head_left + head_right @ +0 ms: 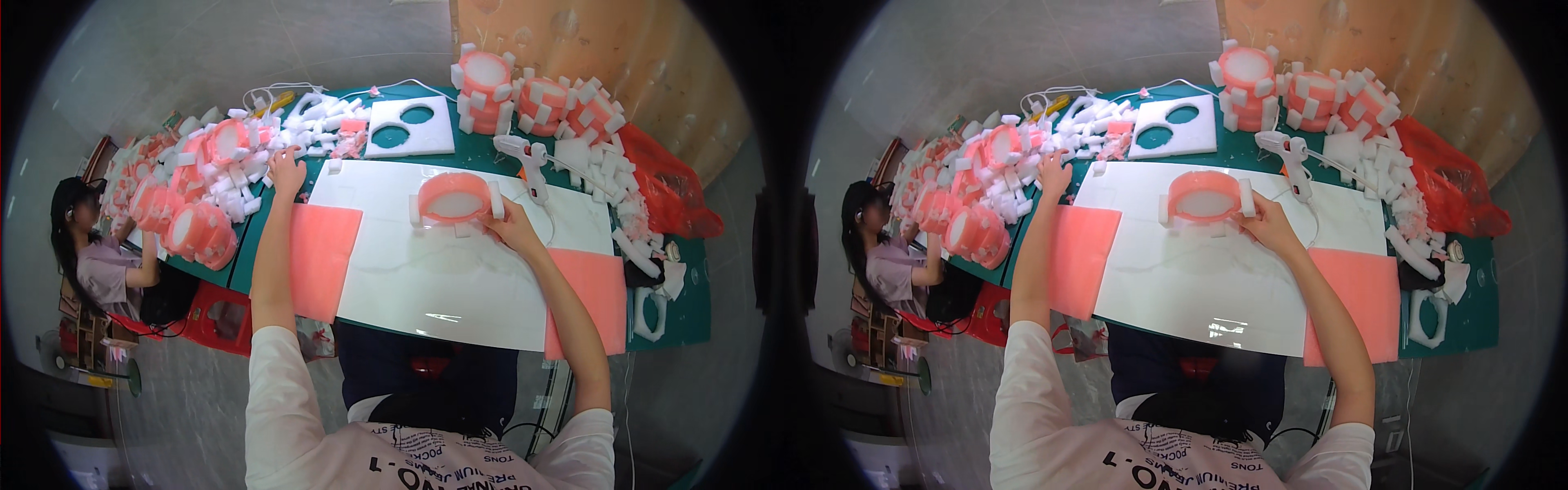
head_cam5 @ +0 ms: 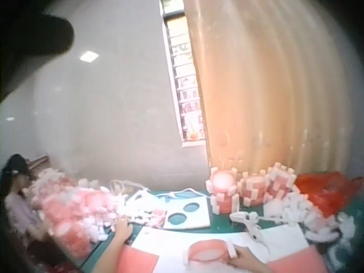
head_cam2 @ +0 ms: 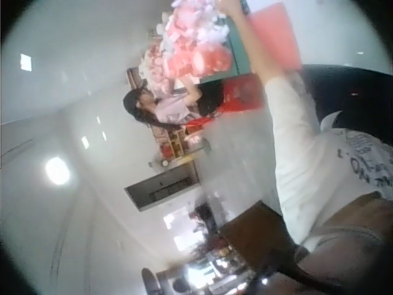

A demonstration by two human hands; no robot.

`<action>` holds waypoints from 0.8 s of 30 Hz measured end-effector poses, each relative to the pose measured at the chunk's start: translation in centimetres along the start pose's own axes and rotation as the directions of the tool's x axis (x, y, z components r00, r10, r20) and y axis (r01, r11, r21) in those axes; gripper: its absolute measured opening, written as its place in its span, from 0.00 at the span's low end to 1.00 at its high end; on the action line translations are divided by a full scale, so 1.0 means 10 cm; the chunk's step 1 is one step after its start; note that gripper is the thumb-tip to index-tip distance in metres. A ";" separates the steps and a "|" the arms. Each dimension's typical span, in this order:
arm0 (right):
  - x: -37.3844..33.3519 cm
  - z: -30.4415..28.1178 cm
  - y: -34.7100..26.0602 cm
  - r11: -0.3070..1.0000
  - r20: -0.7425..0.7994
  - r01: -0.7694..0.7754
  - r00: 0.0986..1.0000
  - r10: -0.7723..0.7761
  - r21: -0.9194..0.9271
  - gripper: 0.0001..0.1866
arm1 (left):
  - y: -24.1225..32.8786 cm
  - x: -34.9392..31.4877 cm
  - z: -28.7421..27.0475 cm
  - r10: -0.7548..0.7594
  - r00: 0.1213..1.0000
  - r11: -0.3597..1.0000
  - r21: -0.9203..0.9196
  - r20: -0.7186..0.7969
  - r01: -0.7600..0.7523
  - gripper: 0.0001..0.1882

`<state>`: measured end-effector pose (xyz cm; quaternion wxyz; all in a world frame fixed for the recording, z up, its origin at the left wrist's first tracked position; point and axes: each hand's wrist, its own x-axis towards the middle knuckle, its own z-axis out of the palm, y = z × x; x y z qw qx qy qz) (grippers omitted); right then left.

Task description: Using a hot glue gun to attach white foam blocks to a pink foam ring to create a cylindrical structure.

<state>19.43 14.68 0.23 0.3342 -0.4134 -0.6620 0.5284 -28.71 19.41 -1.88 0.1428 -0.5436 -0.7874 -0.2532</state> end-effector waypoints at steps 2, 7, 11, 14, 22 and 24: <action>-0.02 -0.02 0.02 1.000 -0.011 -0.008 1.000 0.008 -0.009 0.22 | 0.10 0.04 0.06 -0.071 0.990 0.996 -0.036 0.118 0.075 0.23; -0.01 0.02 0.05 1.000 -0.010 0.022 1.000 -0.022 0.012 0.22 | -0.01 0.19 0.15 -0.028 0.983 0.999 -0.036 0.181 0.035 0.24; -0.03 -0.01 0.06 0.998 -0.009 0.016 1.000 -0.016 0.062 0.22 | 0.13 0.19 0.18 -0.091 0.981 0.996 0.031 0.172 0.087 0.18; -0.03 0.00 0.03 1.000 0.001 0.000 1.000 0.000 0.031 0.22 | 0.19 0.21 0.11 -0.030 1.000 0.998 -0.047 -0.002 0.029 0.13; -0.04 -0.05 0.11 0.980 0.007 0.199 0.980 -0.200 0.019 0.25 | 1.34 -0.17 -0.40 0.173 0.985 0.413 -0.906 -0.017 -0.088 0.10; -0.01 -0.06 0.11 0.985 0.048 0.169 0.984 -0.172 0.045 0.26 | 1.64 -0.37 -0.42 0.316 0.940 0.232 -0.971 0.125 0.051 0.18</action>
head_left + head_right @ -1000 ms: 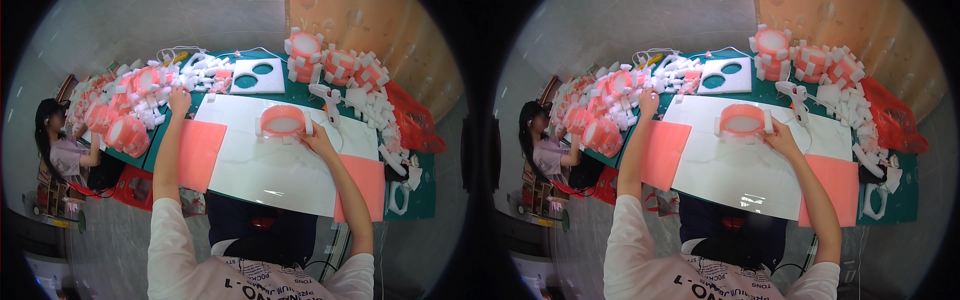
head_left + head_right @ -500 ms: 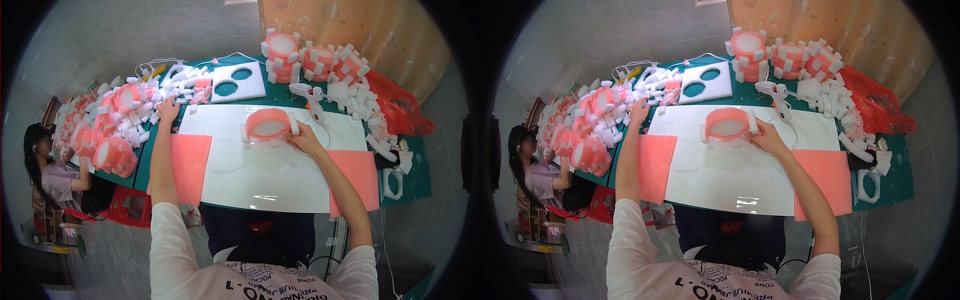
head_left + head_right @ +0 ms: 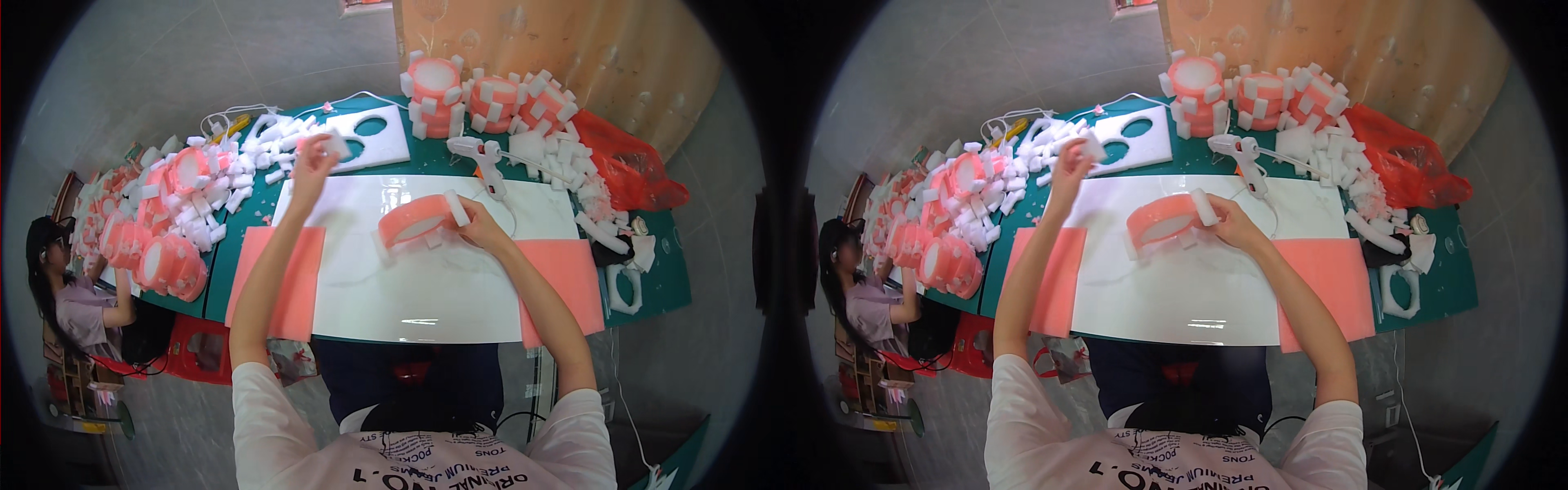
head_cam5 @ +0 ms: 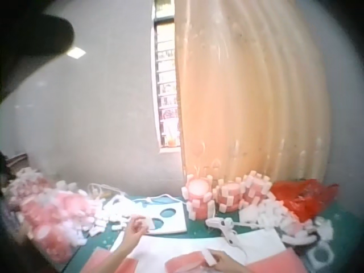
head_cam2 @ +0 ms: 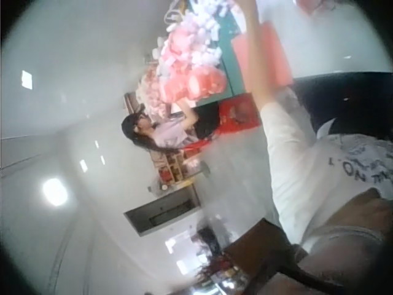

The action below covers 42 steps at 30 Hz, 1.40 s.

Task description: Using a hot glue gun to attach white foam blocks to a pink foam ring to create a cylindrical structure.

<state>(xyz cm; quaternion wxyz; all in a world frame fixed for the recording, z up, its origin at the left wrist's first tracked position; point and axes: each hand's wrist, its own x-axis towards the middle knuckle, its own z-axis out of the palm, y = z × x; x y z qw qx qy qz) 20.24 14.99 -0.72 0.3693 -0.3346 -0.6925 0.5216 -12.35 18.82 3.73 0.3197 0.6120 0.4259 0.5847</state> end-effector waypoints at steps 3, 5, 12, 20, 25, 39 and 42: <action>-0.01 -0.04 -0.01 0.996 0.041 -0.042 0.998 0.039 0.082 0.27 | 0.12 -0.17 0.58 -0.117 0.969 0.974 -0.164 0.217 0.154 0.30; -0.02 -0.01 -0.06 0.989 0.051 -0.044 0.998 0.037 0.139 0.27 | 0.21 -0.27 0.81 -0.126 0.937 0.968 -0.166 0.327 0.188 0.33; -0.06 -0.01 -0.11 0.997 0.126 0.001 0.992 -0.011 0.082 0.30 | 0.18 -0.32 1.07 -0.174 0.846 0.979 -0.002 0.504 0.202 0.27; -0.02 -0.02 -0.04 0.965 0.102 -0.037 0.995 0.011 0.261 0.22 | 0.30 -0.32 0.78 -0.175 0.810 0.934 -0.166 0.559 0.317 0.30; -0.01 -0.02 -0.05 0.933 0.018 0.000 1.000 -0.006 0.360 0.21 | 0.33 -0.42 0.55 -0.190 0.828 0.950 -0.114 0.527 0.291 0.25; 0.05 0.02 0.09 0.993 -0.325 0.085 0.944 -0.054 0.084 0.09 | 0.14 -0.45 0.34 -0.105 0.977 0.983 -0.127 0.186 0.129 0.24; 0.06 -0.06 0.09 0.938 -0.388 0.213 0.868 -0.311 -0.274 0.09 | 0.13 -0.44 0.38 -0.078 0.979 0.995 -0.051 0.187 0.089 0.26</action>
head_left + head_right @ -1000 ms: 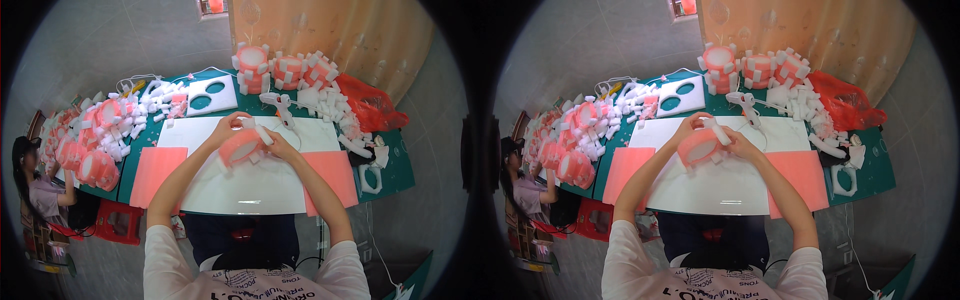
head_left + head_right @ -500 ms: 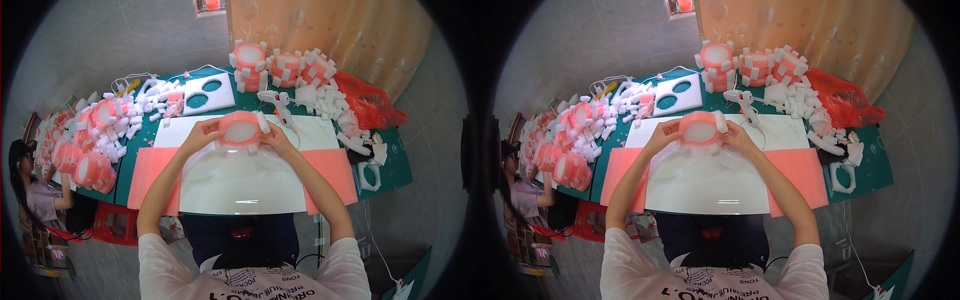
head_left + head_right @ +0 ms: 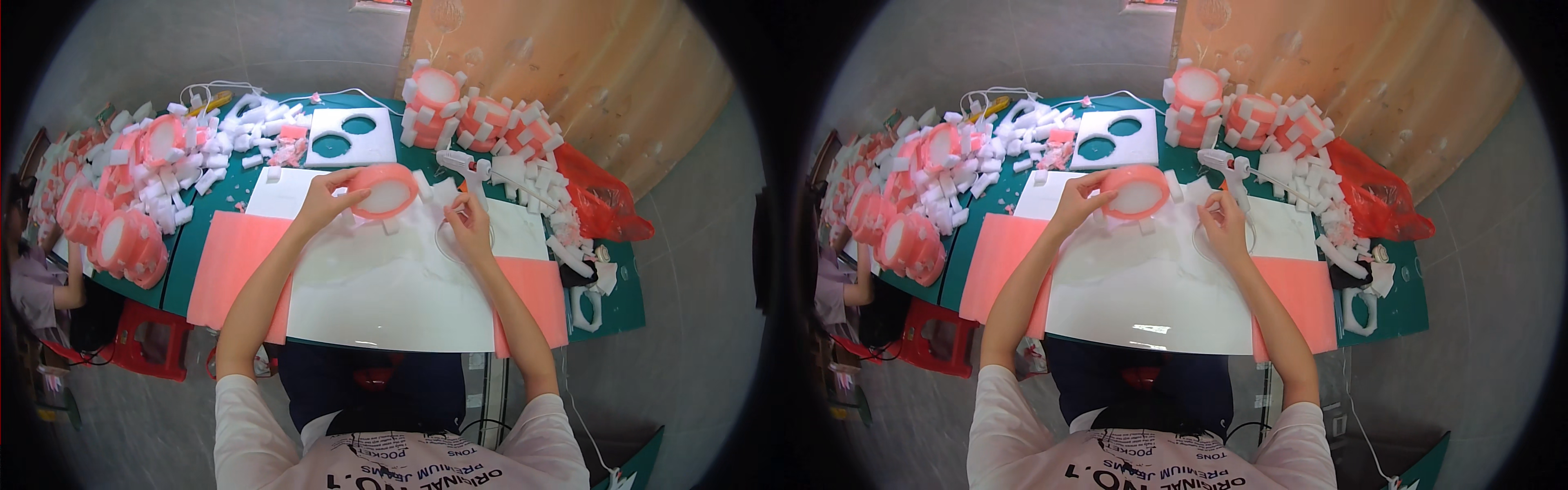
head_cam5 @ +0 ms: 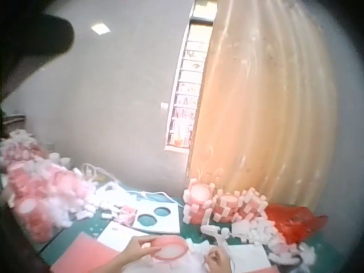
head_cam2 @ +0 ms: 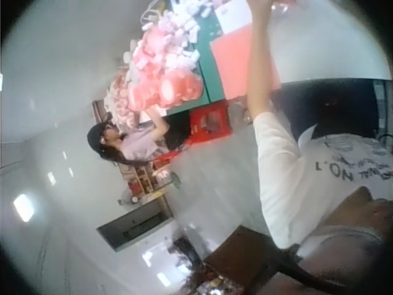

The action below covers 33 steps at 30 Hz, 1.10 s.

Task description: Using a hot glue gun to attach white foam blocks to a pink foam ring to create a cylindrical structure.

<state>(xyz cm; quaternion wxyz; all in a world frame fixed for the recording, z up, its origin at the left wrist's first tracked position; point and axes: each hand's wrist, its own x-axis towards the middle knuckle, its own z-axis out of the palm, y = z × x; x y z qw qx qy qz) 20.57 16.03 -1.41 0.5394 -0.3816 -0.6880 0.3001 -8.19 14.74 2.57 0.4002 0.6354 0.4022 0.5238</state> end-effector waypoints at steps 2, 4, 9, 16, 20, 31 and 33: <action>0.04 -0.02 -0.15 0.994 -0.045 0.103 0.994 -0.104 -0.034 0.09 | 0.05 -0.01 0.04 0.011 1.000 0.999 0.048 0.009 -0.011 0.27; 0.08 -0.01 -0.34 0.976 -0.088 0.206 0.973 -0.211 -0.065 0.10 | 0.08 -0.06 0.06 0.026 0.999 0.994 0.108 0.027 -0.028 0.27; 0.10 0.02 -0.66 0.954 -0.161 0.255 0.947 -0.279 -0.155 0.16 | 0.10 -0.08 0.14 -0.002 1.000 0.997 0.078 0.024 0.000 0.28; 0.15 0.11 -1.09 0.771 0.108 0.448 0.886 -0.452 -0.452 0.22 | 0.10 -0.09 0.18 0.010 1.000 1.000 0.016 0.012 -0.010 0.27; 0.21 0.26 -1.15 0.704 0.142 0.526 0.837 -0.529 -0.477 0.24 | 0.09 -0.10 0.18 0.020 1.000 0.999 0.026 0.010 -0.020 0.27; 0.20 0.44 -1.04 0.567 0.240 0.637 0.747 -0.620 -0.521 0.24 | 0.08 -0.11 0.20 0.015 1.000 1.000 -0.009 0.005 -0.015 0.27; 0.19 0.44 -1.02 0.598 0.227 0.617 0.769 -0.598 -0.511 0.24 | 0.07 -0.12 0.22 0.007 1.000 1.000 -0.016 -0.002 -0.007 0.27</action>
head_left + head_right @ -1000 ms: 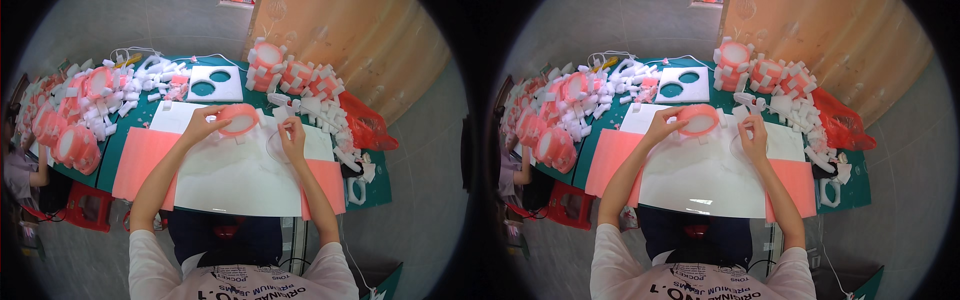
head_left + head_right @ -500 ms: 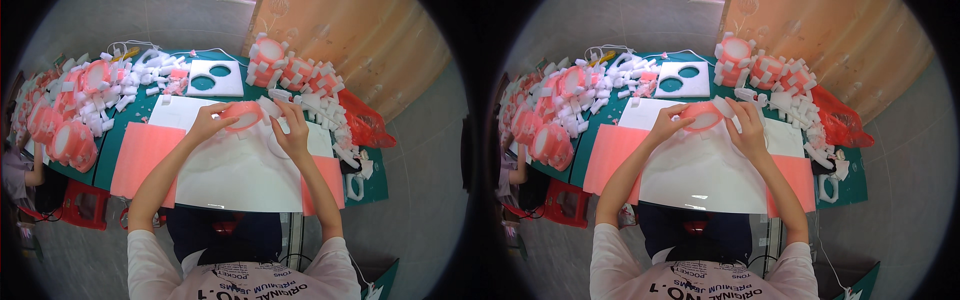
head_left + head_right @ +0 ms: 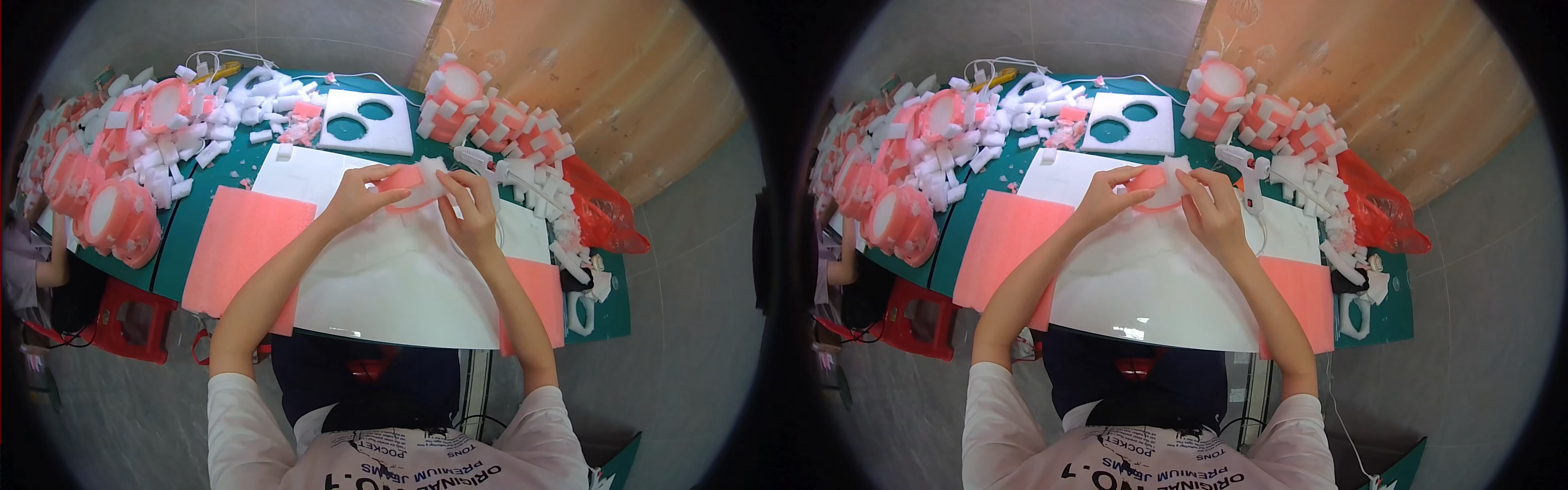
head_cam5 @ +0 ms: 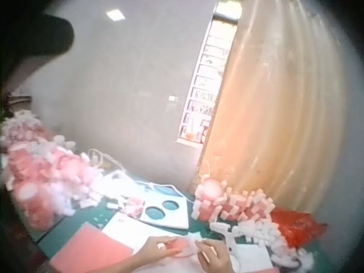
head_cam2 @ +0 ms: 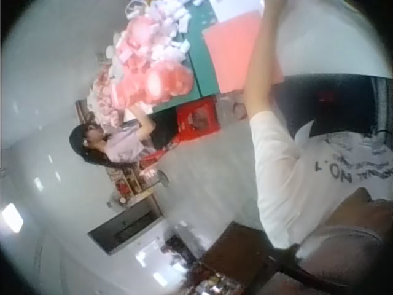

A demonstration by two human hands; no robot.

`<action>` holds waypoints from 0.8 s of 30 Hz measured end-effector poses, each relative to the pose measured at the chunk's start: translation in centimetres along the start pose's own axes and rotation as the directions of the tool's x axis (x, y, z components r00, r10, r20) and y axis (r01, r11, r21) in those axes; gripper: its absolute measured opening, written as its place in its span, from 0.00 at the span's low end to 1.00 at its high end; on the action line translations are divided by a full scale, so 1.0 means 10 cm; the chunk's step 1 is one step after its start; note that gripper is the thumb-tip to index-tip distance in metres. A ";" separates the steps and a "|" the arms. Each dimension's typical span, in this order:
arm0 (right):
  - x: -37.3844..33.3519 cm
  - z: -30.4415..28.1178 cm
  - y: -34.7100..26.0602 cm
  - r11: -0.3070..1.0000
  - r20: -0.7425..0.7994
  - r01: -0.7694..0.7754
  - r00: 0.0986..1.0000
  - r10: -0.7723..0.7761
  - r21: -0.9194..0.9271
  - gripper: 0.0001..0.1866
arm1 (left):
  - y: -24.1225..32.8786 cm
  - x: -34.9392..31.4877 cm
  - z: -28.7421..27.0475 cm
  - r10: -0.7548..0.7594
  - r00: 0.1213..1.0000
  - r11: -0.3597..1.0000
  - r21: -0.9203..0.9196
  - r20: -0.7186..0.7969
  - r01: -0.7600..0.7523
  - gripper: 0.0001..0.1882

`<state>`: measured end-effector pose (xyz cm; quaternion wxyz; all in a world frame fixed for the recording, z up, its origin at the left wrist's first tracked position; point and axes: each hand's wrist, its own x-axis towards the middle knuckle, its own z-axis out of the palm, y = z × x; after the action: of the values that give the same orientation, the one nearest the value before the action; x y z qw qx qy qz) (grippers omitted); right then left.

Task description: Using a hot glue gun to attach white foam blocks to a pink foam ring to create a cylindrical structure.

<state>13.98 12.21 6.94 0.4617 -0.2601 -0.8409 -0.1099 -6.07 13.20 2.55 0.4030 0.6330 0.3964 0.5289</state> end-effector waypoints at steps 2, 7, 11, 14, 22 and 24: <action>0.00 0.02 0.01 1.000 -0.002 0.012 1.000 -0.012 0.014 0.23 | -0.01 0.00 -0.01 -0.007 1.000 1.000 -0.001 -0.011 0.007 0.28; -0.01 0.05 0.01 0.999 -0.012 0.020 1.000 -0.019 0.027 0.23 | -0.03 0.01 -0.01 0.018 1.000 0.999 -0.031 0.003 -0.018 0.27; 0.00 0.06 0.03 0.999 -0.024 0.005 1.000 -0.004 0.043 0.23 | 0.02 0.01 -0.04 -0.012 0.998 1.000 0.014 0.059 0.011 0.23; 0.00 0.08 0.04 0.998 -0.021 -0.006 1.000 0.007 0.060 0.23 | -0.01 0.01 -0.04 -0.008 0.998 1.000 0.019 0.063 0.007 0.23; 0.03 0.09 0.02 0.995 0.032 -0.049 0.998 0.047 0.083 0.23 | -0.06 0.04 -0.06 0.055 0.998 0.998 0.025 0.035 -0.056 0.25; 0.02 0.09 0.04 0.995 0.041 -0.046 0.998 0.042 0.089 0.21 | -0.02 0.05 -0.05 0.047 0.998 0.999 0.006 0.044 -0.047 0.25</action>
<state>13.43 12.99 6.62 0.4587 -0.2595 -0.8479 -0.0567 -6.52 13.78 2.55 0.3967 0.6551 0.3745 0.5227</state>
